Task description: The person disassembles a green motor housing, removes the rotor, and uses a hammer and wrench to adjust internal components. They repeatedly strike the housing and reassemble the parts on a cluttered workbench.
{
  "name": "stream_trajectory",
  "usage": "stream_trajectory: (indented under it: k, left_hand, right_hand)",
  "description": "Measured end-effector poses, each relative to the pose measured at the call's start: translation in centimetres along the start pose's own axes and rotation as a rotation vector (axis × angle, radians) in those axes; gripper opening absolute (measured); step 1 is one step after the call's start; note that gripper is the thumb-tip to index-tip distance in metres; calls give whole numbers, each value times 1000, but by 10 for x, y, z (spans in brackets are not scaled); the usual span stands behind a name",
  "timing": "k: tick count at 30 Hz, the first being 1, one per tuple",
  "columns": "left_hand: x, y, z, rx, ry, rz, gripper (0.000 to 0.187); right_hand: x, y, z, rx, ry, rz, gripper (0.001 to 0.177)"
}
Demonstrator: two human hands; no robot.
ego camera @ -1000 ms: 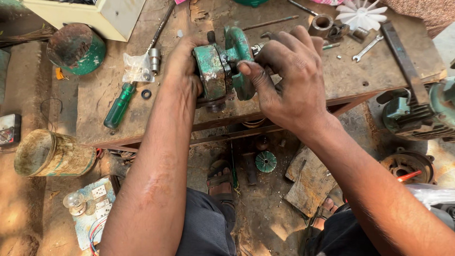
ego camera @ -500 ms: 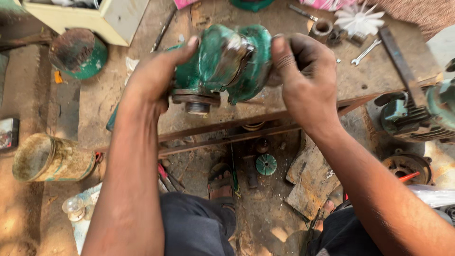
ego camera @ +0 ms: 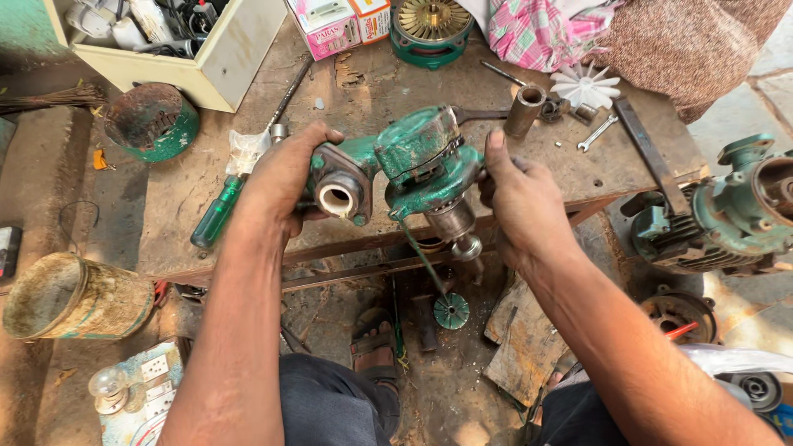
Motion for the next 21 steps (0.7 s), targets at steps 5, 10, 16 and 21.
stream_trajectory:
  k: [5,10,16,21]
  left_hand:
    - [0,15,-23,-20,43,24,26]
    - [-8,51,-38,6,61,-50,30]
    - [-9,85,-61,-129,155,-535,56]
    - [5,109,-85,-199,369,-616,68]
  right_hand:
    - [-23,3,10,-10,156,-133,49]
    - [-62,2,19,-113,398,-124,59]
    - [-108,-4,-5,-79,319,-260,48]
    - [-130,-6,-12,-60,402,-372,49]
Point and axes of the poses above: each hand's wrist, its own z-axis away from the middle knuckle, its own y-axis out of the palm, x = y × z, the point moved 3 cm from there along -z, towards the middle knuckle, and after that the axes turned 12 degrees about -x, right-handed, at the moved point
